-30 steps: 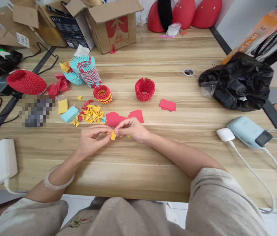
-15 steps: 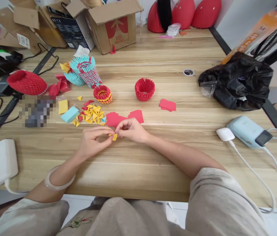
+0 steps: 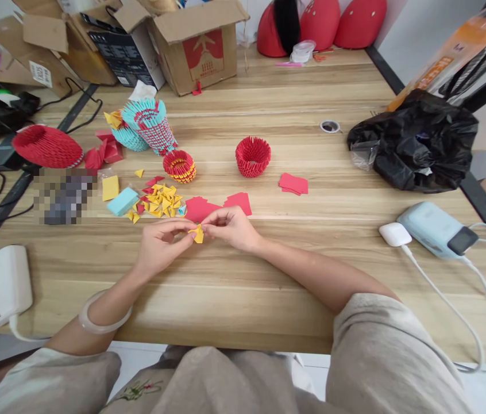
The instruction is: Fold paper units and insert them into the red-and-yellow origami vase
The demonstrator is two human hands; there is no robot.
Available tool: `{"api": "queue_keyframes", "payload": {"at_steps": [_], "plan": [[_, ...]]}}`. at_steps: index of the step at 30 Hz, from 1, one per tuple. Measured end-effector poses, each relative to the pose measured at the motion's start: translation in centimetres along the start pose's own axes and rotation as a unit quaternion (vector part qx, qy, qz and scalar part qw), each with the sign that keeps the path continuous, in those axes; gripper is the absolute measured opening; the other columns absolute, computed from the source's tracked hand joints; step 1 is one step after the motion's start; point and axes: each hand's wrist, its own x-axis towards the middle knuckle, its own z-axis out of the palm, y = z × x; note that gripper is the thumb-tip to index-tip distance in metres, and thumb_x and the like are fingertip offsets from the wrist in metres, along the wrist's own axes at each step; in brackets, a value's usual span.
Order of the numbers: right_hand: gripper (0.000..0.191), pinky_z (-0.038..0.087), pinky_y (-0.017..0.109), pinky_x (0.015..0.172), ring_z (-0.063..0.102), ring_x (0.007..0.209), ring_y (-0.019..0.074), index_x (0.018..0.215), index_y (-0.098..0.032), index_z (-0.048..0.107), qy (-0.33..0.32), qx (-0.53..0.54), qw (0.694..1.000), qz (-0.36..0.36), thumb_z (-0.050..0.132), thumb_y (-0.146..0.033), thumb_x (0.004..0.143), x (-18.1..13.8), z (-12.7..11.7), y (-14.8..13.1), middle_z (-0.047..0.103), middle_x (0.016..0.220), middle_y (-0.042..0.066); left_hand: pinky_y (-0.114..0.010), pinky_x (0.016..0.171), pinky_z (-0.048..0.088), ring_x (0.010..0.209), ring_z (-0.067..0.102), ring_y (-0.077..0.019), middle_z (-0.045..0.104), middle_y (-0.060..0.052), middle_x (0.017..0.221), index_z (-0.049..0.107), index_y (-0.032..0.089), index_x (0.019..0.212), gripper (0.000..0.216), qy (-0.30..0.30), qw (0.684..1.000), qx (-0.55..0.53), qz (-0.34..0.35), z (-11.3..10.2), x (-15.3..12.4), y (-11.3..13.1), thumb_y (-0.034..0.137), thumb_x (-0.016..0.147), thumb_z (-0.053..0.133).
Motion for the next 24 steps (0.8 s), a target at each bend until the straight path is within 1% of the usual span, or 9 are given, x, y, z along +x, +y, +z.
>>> {"api": "queue_keyframes", "payload": {"at_steps": [4,6,12,15,18,20,22,24], "plan": [[0.021,0.052,0.025,0.064,0.063,0.063,0.0109,0.074,-0.015,0.073,0.025,-0.028,0.999,-0.025,0.078,-0.032,0.063,-0.3,0.2,0.2,0.071,0.071,0.002,-0.030,0.070,0.054,0.073,0.067,-0.0170,0.074,-0.005,0.080,0.074,0.019,0.079,0.008,0.006,1.000,0.000,0.001,0.1,0.0,0.0,0.023,0.076,0.068],[0.019,0.052,0.026,0.066,0.064,0.065,0.0119,0.074,-0.016,0.073,0.036,-0.053,0.997,-0.042,0.076,-0.032,0.065,-0.3,0.2,0.4,0.072,0.073,0.003,-0.029,0.069,0.054,0.073,0.067,-0.0167,0.074,-0.005,0.081,0.074,0.019,0.080,0.008,0.004,1.000,-0.006,0.003,0.2,0.0,0.0,0.022,0.075,0.068],[0.016,0.051,0.027,0.064,0.063,0.063,0.0123,0.075,-0.017,0.073,0.032,-0.098,0.992,-0.079,0.071,-0.032,0.071,-0.3,-0.1,1.0,0.073,0.073,0.004,-0.028,0.068,0.053,0.071,0.067,-0.0160,0.074,-0.006,0.081,0.073,0.018,0.079,0.007,-0.002,1.000,-0.011,0.004,0.2,-0.1,0.0,0.021,0.075,0.068],[0.019,0.052,0.028,0.065,0.064,0.066,0.0136,0.076,-0.017,0.073,0.034,-0.112,0.989,-0.087,0.071,-0.035,0.071,-0.3,-0.1,1.2,0.073,0.075,0.005,-0.028,0.069,0.054,0.073,0.067,-0.0165,0.074,-0.006,0.081,0.074,0.018,0.080,0.008,-0.001,1.000,-0.007,0.000,0.1,-0.1,-0.1,0.021,0.075,0.068],[0.019,0.054,0.029,0.066,0.066,0.068,0.0150,0.076,-0.017,0.073,0.043,-0.134,0.983,-0.113,0.071,-0.035,0.072,-0.4,-0.1,1.1,0.074,0.077,0.006,-0.029,0.071,0.055,0.074,0.068,-0.0167,0.074,-0.005,0.082,0.074,0.018,0.081,0.008,0.005,1.000,-0.002,-0.001,0.1,-0.1,-0.2,0.021,0.075,0.068],[0.016,0.055,0.029,0.068,0.067,0.070,0.0159,0.076,-0.018,0.073,0.046,-0.182,0.971,-0.148,0.069,-0.033,0.074,-0.5,-0.1,0.9,0.074,0.078,0.006,-0.029,0.071,0.055,0.074,0.068,-0.0166,0.074,-0.005,0.082,0.074,0.019,0.080,0.008,0.008,1.000,-0.004,-0.003,0.2,-0.1,-0.1,0.020,0.075,0.068],[0.014,0.055,0.030,0.069,0.067,0.072,0.0168,0.077,-0.019,0.073,0.043,-0.249,0.947,-0.197,0.065,-0.031,0.078,-0.6,-0.3,0.6,0.074,0.080,0.007,-0.028,0.068,0.055,0.073,0.068,-0.0163,0.075,-0.005,0.081,0.074,0.018,0.080,0.008,0.009,1.000,-0.015,-0.009,0.2,-0.1,0.0,0.020,0.074,0.068],[0.015,0.055,0.032,0.072,0.067,0.075,0.0180,0.077,-0.020,0.073,0.026,-0.300,0.921,-0.248,0.062,-0.029,0.081,-0.7,-0.5,0.5,0.074,0.081,0.008,-0.026,0.064,0.056,0.070,0.068,-0.0159,0.075,-0.005,0.079,0.074,0.018,0.079,0.008,0.011,0.999,-0.035,-0.021,0.3,0.0,0.1,0.020,0.073,0.069]]}}
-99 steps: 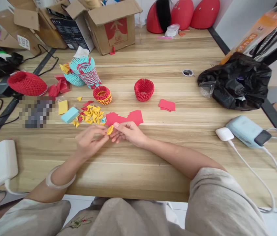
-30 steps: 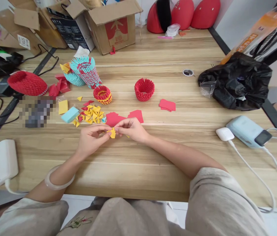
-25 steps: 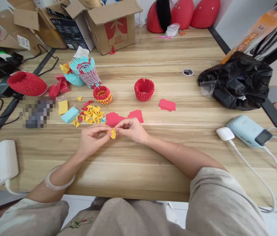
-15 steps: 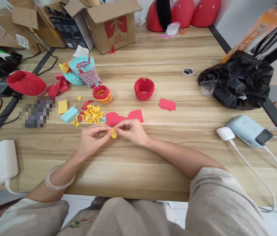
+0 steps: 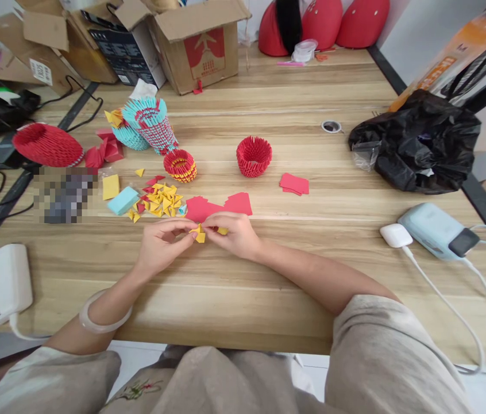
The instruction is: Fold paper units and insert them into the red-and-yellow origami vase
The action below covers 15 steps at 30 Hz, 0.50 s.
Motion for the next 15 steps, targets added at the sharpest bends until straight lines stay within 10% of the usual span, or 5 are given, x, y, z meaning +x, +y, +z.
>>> {"api": "queue_keyframes", "payload": {"at_steps": [6,15], "plan": [[0.014,0.056,0.035,0.079,0.068,0.085,0.0198,0.076,-0.022,0.072,-0.035,-0.015,0.997,-0.071,0.061,-0.026,0.082,-0.06,-0.29,0.13,0.074,0.089,0.010,-0.025,0.063,0.056,0.069,0.068,-0.0154,0.075,-0.004,0.078,0.074,0.018,0.078,0.008,0.011,0.999,-0.029,-0.016,0.07,0.14,0.10,0.020,0.071,0.071],[0.018,0.049,0.023,0.057,0.060,0.055,0.0089,0.073,-0.015,0.072,-0.055,0.300,0.926,0.221,0.072,-0.033,0.074,0.85,-0.01,0.33,0.069,0.065,0.001,-0.026,0.067,0.056,0.071,0.069,-0.0155,0.075,-0.004,0.078,0.074,0.018,0.078,0.007,0.011,0.999,-0.044,0.017,-0.12,0.25,0.18,0.018,0.072,0.070]]}}
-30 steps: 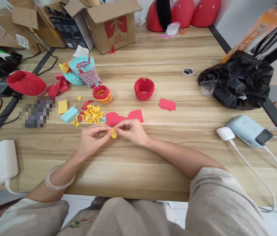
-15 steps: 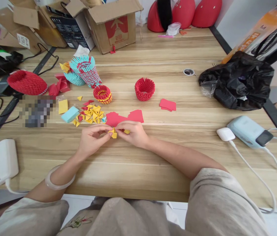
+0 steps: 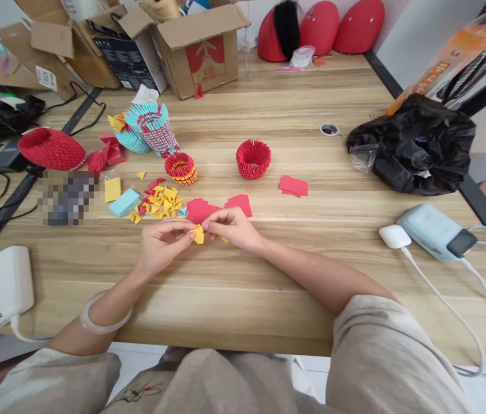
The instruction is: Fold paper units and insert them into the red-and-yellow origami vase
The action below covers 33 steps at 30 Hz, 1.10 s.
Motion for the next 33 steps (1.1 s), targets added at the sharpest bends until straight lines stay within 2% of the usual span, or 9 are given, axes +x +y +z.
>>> {"api": "queue_keyframes", "payload": {"at_steps": [12,18,25,28,33], "plan": [[0.017,0.040,0.018,0.048,0.056,0.049,0.0062,0.067,-0.013,0.072,-0.019,0.063,0.994,0.086,0.079,-0.027,0.063,0.52,-0.13,-0.13,0.070,0.060,0.001,-0.024,0.070,0.053,0.072,0.068,-0.0141,0.075,-0.004,0.080,0.075,0.019,0.079,0.008,-0.022,0.999,0.029,0.029,-0.11,-0.15,-0.47,0.016,0.073,0.070],[0.011,0.046,0.021,0.053,0.060,0.052,0.0081,0.066,-0.012,0.071,-0.018,0.055,0.995,0.085,0.078,-0.020,0.061,0.40,-0.07,-0.47,0.069,0.058,0.001,-0.023,0.067,0.053,0.069,0.068,-0.0139,0.075,-0.004,0.078,0.075,0.019,0.078,0.008,-0.041,0.999,0.027,0.016,-0.13,-0.07,-0.24,0.016,0.073,0.069],[0.009,0.048,0.021,0.055,0.058,0.050,0.0067,0.061,-0.012,0.068,-0.017,0.044,0.995,0.086,0.076,-0.012,0.056,0.39,0.07,-0.56,0.066,0.054,-0.002,-0.024,0.065,0.055,0.069,0.068,-0.0158,0.075,-0.005,0.077,0.074,0.018,0.075,0.007,-0.071,0.997,0.029,-0.008,-0.08,-0.01,-0.03,0.017,0.072,0.068],[0.009,0.048,0.021,0.055,0.058,0.050,0.0064,0.063,-0.012,0.068,-0.014,0.033,0.996,0.085,0.075,-0.014,0.058,0.31,0.20,-0.68,0.066,0.055,-0.002,-0.024,0.064,0.055,0.068,0.068,-0.0153,0.075,-0.005,0.077,0.074,0.018,0.075,0.006,-0.068,0.997,0.028,-0.021,-0.14,0.03,-0.05,0.018,0.073,0.068],[0.011,0.045,0.020,0.053,0.058,0.052,0.0062,0.069,-0.012,0.068,-0.010,0.013,0.997,0.076,0.072,-0.023,0.068,0.12,0.21,-0.82,0.067,0.058,-0.001,-0.023,0.068,0.056,0.072,0.069,-0.0149,0.075,-0.004,0.079,0.074,0.018,0.078,0.007,-0.024,0.999,0.016,-0.026,-0.11,-0.01,-0.05,0.018,0.074,0.069]]}}
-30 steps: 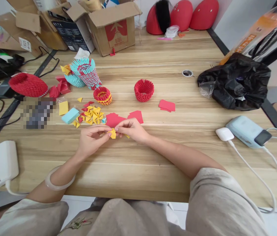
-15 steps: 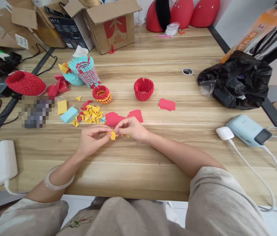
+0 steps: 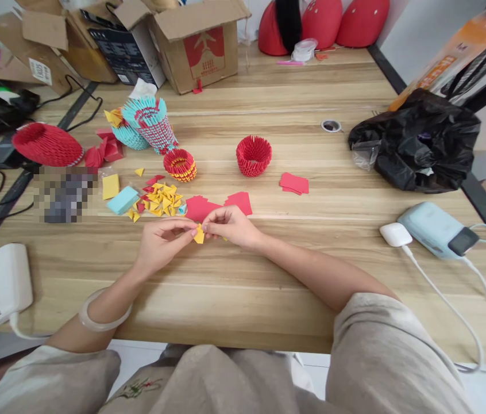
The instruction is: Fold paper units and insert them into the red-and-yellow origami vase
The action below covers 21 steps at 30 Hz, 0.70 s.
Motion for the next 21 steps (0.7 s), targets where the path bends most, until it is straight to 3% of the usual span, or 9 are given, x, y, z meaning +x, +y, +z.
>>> {"api": "queue_keyframes", "payload": {"at_steps": [8,12,15,21], "plan": [[0.009,0.045,0.020,0.054,0.055,0.051,0.0057,0.066,-0.012,0.067,-0.013,0.000,1.000,-0.015,0.074,-0.017,0.063,0.0,0.0,0.2,0.063,0.056,-0.003,-0.024,0.064,0.055,0.069,0.068,-0.0149,0.074,-0.005,0.078,0.074,0.018,0.076,0.006,-0.054,0.998,-0.009,0.015,-0.1,0.1,-0.1,0.016,0.073,0.068],[0.014,0.047,0.022,0.059,0.058,0.055,0.0066,0.072,-0.013,0.070,-0.013,0.016,0.999,-0.037,0.072,-0.027,0.070,0.2,0.1,0.3,0.067,0.061,-0.001,-0.026,0.066,0.054,0.071,0.066,-0.0153,0.073,-0.006,0.079,0.074,0.018,0.077,0.006,0.024,0.999,-0.038,-0.013,-0.3,0.3,-0.3,0.020,0.072,0.071],[0.019,0.050,0.023,0.061,0.062,0.058,0.0083,0.074,-0.013,0.071,-0.028,0.031,0.999,-0.016,0.077,-0.029,0.066,0.3,0.0,0.8,0.070,0.064,0.000,-0.027,0.066,0.053,0.070,0.063,-0.0149,0.073,-0.006,0.079,0.075,0.017,0.079,0.013,0.069,0.995,-0.070,-0.032,-0.2,0.4,-0.4,0.021,0.067,0.075],[0.020,0.052,0.023,0.061,0.064,0.057,0.0086,0.072,-0.014,0.072,-0.041,0.044,0.998,-0.006,0.081,-0.030,0.062,0.4,0.0,1.3,0.072,0.065,0.000,-0.027,0.065,0.053,0.070,0.062,-0.0142,0.071,-0.006,0.079,0.075,0.017,0.080,0.017,0.083,0.993,-0.066,-0.049,0.0,0.3,-0.5,0.021,0.063,0.076]]}}
